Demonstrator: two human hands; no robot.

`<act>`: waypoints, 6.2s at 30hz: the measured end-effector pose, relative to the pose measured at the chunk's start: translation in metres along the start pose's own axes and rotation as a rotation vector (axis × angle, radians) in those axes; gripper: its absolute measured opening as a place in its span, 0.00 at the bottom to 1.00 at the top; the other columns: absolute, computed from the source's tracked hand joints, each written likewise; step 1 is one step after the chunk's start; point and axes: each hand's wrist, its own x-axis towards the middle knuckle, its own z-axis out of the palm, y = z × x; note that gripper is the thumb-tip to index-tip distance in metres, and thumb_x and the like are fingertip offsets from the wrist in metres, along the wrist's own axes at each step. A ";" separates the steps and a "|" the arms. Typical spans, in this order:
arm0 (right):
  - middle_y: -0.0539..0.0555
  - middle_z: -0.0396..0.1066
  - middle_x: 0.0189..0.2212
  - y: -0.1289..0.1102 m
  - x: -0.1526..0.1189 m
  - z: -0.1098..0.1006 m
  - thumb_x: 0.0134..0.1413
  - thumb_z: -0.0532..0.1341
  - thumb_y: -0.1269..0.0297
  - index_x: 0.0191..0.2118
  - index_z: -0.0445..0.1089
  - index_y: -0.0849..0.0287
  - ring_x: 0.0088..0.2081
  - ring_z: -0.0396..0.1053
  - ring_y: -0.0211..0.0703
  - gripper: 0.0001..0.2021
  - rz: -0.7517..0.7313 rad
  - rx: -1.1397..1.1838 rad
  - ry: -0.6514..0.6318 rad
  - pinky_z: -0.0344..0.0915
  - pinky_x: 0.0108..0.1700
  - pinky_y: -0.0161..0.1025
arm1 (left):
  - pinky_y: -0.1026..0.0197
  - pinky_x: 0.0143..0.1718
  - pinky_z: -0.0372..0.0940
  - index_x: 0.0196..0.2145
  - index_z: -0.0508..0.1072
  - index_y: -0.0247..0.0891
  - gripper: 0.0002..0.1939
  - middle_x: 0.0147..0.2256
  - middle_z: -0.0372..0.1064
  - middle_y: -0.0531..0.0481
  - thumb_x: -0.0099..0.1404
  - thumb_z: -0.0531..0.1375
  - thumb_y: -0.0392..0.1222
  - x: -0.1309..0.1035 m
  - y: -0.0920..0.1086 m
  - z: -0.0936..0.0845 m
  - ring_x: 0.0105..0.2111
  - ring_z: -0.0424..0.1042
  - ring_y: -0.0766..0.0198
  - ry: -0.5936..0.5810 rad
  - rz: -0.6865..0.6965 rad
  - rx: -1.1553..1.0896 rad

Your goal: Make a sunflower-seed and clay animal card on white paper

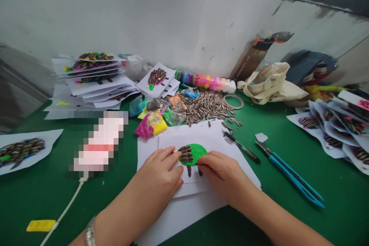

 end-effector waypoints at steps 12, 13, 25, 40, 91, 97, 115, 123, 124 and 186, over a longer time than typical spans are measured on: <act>0.56 0.73 0.32 0.002 0.003 0.014 0.63 0.53 0.72 0.39 0.73 0.59 0.32 0.70 0.43 0.10 -0.111 -0.105 0.063 0.67 0.35 0.38 | 0.36 0.53 0.65 0.37 0.77 0.37 0.06 0.52 0.71 0.38 0.64 0.60 0.33 -0.001 0.002 0.005 0.56 0.66 0.41 -0.014 -0.016 0.030; 0.56 0.73 0.31 0.001 0.003 0.014 0.63 0.53 0.72 0.38 0.73 0.60 0.32 0.69 0.43 0.11 -0.124 -0.118 0.065 0.67 0.35 0.38 | 0.36 0.53 0.65 0.37 0.77 0.37 0.06 0.52 0.71 0.38 0.64 0.60 0.33 -0.001 0.003 0.005 0.56 0.65 0.40 -0.019 -0.017 0.032; 0.55 0.69 0.28 -0.003 0.004 0.019 0.60 0.53 0.79 0.38 0.71 0.61 0.32 0.63 0.45 0.11 -0.198 -0.237 0.029 0.62 0.36 0.41 | 0.34 0.53 0.65 0.37 0.78 0.35 0.06 0.53 0.71 0.36 0.63 0.60 0.32 0.000 0.004 0.005 0.56 0.66 0.37 -0.009 -0.031 0.034; 0.56 0.69 0.30 -0.005 0.004 0.008 0.62 0.56 0.72 0.35 0.72 0.61 0.32 0.65 0.43 0.08 -0.133 -0.264 0.143 0.61 0.34 0.38 | 0.34 0.55 0.61 0.38 0.77 0.36 0.07 0.52 0.71 0.38 0.66 0.58 0.33 0.002 0.003 -0.002 0.58 0.64 0.41 0.015 -0.024 0.020; 0.55 0.69 0.27 -0.003 0.000 0.011 0.61 0.53 0.76 0.31 0.72 0.61 0.31 0.63 0.43 0.12 -0.176 -0.311 -0.008 0.58 0.36 0.41 | 0.35 0.54 0.64 0.43 0.76 0.36 0.10 0.55 0.68 0.37 0.66 0.58 0.33 0.000 -0.001 0.014 0.58 0.63 0.41 -0.003 -0.036 0.007; 0.55 0.69 0.27 -0.001 0.001 0.011 0.61 0.53 0.75 0.31 0.72 0.60 0.31 0.63 0.43 0.12 -0.160 -0.271 0.026 0.59 0.35 0.40 | 0.35 0.56 0.62 0.43 0.75 0.38 0.10 0.56 0.68 0.40 0.65 0.58 0.34 -0.003 -0.001 0.014 0.58 0.62 0.42 0.006 -0.059 0.011; 0.54 0.70 0.29 0.015 0.015 -0.015 0.62 0.55 0.70 0.36 0.76 0.59 0.32 0.67 0.41 0.11 -0.018 -0.190 0.117 0.63 0.35 0.37 | 0.38 0.55 0.64 0.45 0.74 0.39 0.12 0.56 0.68 0.40 0.65 0.58 0.33 -0.002 0.000 0.008 0.58 0.63 0.43 -0.018 -0.071 -0.012; 0.54 0.71 0.31 0.024 0.089 -0.028 0.61 0.56 0.73 0.35 0.76 0.59 0.35 0.68 0.41 0.11 0.019 -0.458 -0.016 0.59 0.36 0.35 | 0.35 0.54 0.64 0.46 0.74 0.38 0.12 0.56 0.68 0.38 0.64 0.60 0.34 -0.003 0.006 0.009 0.58 0.64 0.41 -0.027 -0.077 -0.011; 0.54 0.71 0.30 0.025 0.099 -0.023 0.61 0.55 0.73 0.34 0.76 0.59 0.34 0.68 0.41 0.12 0.011 -0.522 -0.029 0.58 0.35 0.35 | 0.36 0.54 0.64 0.46 0.74 0.38 0.12 0.56 0.67 0.39 0.64 0.59 0.35 -0.003 0.007 0.008 0.58 0.63 0.41 -0.031 -0.072 -0.009; 0.53 0.73 0.32 0.026 0.047 0.009 0.58 0.59 0.75 0.36 0.72 0.58 0.37 0.66 0.44 0.06 0.003 0.059 0.109 0.62 0.42 0.40 | 0.37 0.61 0.55 0.61 0.65 0.34 0.30 0.64 0.55 0.37 0.66 0.56 0.52 0.002 -0.027 0.008 0.64 0.53 0.40 -0.198 -0.302 -0.005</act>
